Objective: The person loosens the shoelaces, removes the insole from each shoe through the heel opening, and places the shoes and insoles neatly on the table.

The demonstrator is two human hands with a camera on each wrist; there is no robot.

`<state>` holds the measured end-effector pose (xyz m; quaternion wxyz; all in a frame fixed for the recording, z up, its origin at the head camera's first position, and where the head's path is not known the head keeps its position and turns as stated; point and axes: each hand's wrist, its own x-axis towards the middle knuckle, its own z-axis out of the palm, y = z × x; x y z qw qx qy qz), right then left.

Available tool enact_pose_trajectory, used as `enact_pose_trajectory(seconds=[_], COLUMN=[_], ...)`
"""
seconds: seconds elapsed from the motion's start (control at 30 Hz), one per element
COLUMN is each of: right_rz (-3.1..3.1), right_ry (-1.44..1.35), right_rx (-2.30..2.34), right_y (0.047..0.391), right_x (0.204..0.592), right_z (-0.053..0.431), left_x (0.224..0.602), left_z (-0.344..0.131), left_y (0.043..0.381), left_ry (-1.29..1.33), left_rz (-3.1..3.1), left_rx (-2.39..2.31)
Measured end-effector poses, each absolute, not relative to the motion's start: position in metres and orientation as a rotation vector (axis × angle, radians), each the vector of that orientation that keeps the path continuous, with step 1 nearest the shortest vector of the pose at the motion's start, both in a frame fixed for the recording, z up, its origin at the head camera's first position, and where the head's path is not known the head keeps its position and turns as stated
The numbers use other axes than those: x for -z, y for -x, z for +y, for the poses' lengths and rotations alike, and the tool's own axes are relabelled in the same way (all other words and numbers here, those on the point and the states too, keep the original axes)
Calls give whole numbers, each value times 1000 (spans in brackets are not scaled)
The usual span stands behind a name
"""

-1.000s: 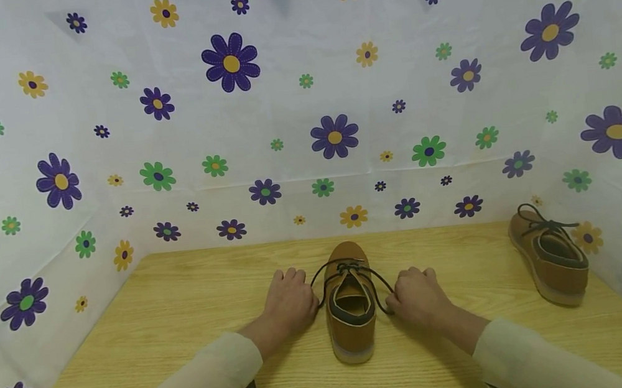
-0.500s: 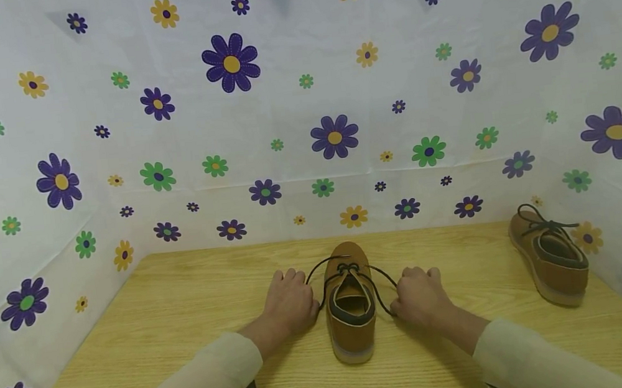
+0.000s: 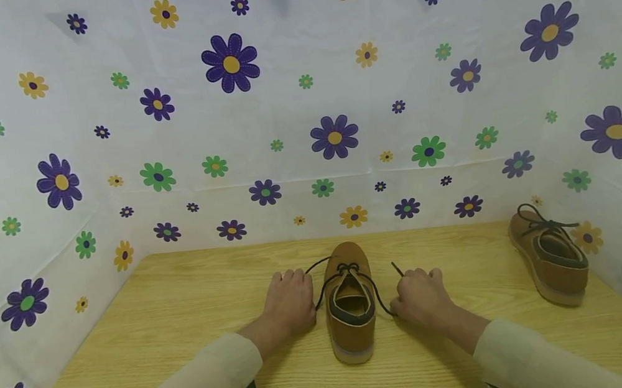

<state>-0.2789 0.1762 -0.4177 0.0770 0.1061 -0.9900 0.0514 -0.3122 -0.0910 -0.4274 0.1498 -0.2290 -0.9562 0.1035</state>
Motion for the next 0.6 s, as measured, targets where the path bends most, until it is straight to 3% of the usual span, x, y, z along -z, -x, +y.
enact_pose_trajectory(seconds=[0.23, 0.6], right_rz=[-2927, -2756], right_ry=[-301, -368], right_rx=[-304, -426], right_y=[280, 279], right_x=[419, 416], right_z=[174, 172], left_x=[426, 428], left_z=[-90, -86], left_y=[311, 309], left_ry=[590, 713], left_rz=[-2802, -2426], left_rx=[-252, -58])
